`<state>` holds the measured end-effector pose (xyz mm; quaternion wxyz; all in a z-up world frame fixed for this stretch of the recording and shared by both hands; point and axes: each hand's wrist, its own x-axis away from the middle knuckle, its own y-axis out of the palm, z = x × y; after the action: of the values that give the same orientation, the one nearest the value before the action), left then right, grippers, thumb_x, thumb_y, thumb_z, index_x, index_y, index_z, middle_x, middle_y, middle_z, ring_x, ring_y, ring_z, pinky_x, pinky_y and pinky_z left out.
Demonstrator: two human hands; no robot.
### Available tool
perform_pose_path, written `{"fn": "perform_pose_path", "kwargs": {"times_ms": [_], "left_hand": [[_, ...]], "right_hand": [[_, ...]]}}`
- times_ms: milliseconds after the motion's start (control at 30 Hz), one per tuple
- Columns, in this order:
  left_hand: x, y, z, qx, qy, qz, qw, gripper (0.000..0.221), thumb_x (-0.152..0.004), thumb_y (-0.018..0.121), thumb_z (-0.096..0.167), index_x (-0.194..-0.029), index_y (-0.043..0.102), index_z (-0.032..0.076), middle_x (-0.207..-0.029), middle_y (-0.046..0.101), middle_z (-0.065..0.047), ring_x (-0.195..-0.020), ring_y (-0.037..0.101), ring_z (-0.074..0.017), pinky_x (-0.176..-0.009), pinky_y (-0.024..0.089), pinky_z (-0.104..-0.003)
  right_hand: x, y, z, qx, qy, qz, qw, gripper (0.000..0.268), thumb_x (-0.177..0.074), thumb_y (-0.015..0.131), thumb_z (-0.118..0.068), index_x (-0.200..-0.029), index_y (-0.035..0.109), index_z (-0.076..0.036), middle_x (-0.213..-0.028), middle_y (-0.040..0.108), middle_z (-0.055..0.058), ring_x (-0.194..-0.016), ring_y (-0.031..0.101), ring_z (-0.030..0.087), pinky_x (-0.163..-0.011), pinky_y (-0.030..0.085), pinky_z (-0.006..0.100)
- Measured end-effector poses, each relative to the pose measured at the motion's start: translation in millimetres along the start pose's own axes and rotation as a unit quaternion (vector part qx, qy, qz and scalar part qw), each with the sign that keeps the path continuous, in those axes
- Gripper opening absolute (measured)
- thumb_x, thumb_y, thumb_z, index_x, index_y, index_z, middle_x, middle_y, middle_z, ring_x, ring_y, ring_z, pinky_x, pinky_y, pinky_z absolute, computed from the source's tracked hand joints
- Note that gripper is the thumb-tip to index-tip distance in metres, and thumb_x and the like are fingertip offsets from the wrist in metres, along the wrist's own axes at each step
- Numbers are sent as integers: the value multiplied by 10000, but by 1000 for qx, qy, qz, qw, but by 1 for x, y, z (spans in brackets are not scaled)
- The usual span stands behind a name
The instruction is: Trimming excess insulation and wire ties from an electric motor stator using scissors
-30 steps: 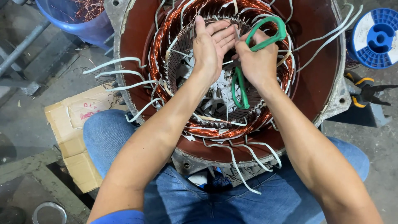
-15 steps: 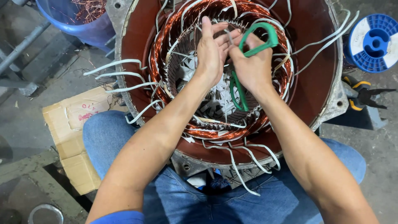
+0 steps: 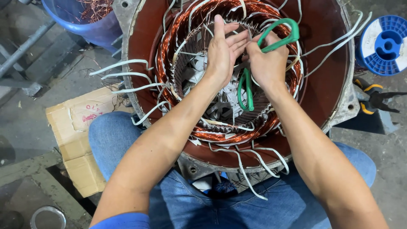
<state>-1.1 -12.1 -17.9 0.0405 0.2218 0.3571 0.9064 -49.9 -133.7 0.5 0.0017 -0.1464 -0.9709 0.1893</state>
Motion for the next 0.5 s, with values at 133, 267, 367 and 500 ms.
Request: {"fn": "perform_pose_path", "kwargs": {"times_ms": [133,267,367,500], "left_hand": [[2,-1,3,-42,-9,-2,999,957,-914,350,728,-1418,519,-68,-1248,728,-318,-1088,732,-338,-916,566,-433],[2,1,1,-28,3,-16,999,997,-928,387,679,-1453,480,-164,-1423,576,-481,-1339,626,-495,-1196,484,-538],[-2,-3,-1,-44,-2,-13,999,962,-924,379,706,-1408,534,-111,-1285,670,-360,-1092,665,-332,-948,511,-412],[-3,-3,8,-8,29,-39,999,943,-913,430,725,-1436,498,-57,-1229,652,-340,-1035,663,-326,-938,579,-465]], "right_hand": [[6,4,-15,11,-121,-7,993,78,-972,646,38,-1003,716,51,-861,732,99,-687,697,160,-616,618,266],[-1,-2,-2,10,-67,-6,998,35,-978,653,13,-974,687,4,-844,691,71,-692,751,155,-615,630,264],[4,-2,-19,12,-102,-34,994,32,-993,671,0,-971,694,3,-956,728,89,-773,738,170,-696,634,284],[-10,-16,1,-264,56,-76,960,129,-1023,732,4,-1123,674,-54,-935,740,87,-822,767,170,-698,657,265]]}}
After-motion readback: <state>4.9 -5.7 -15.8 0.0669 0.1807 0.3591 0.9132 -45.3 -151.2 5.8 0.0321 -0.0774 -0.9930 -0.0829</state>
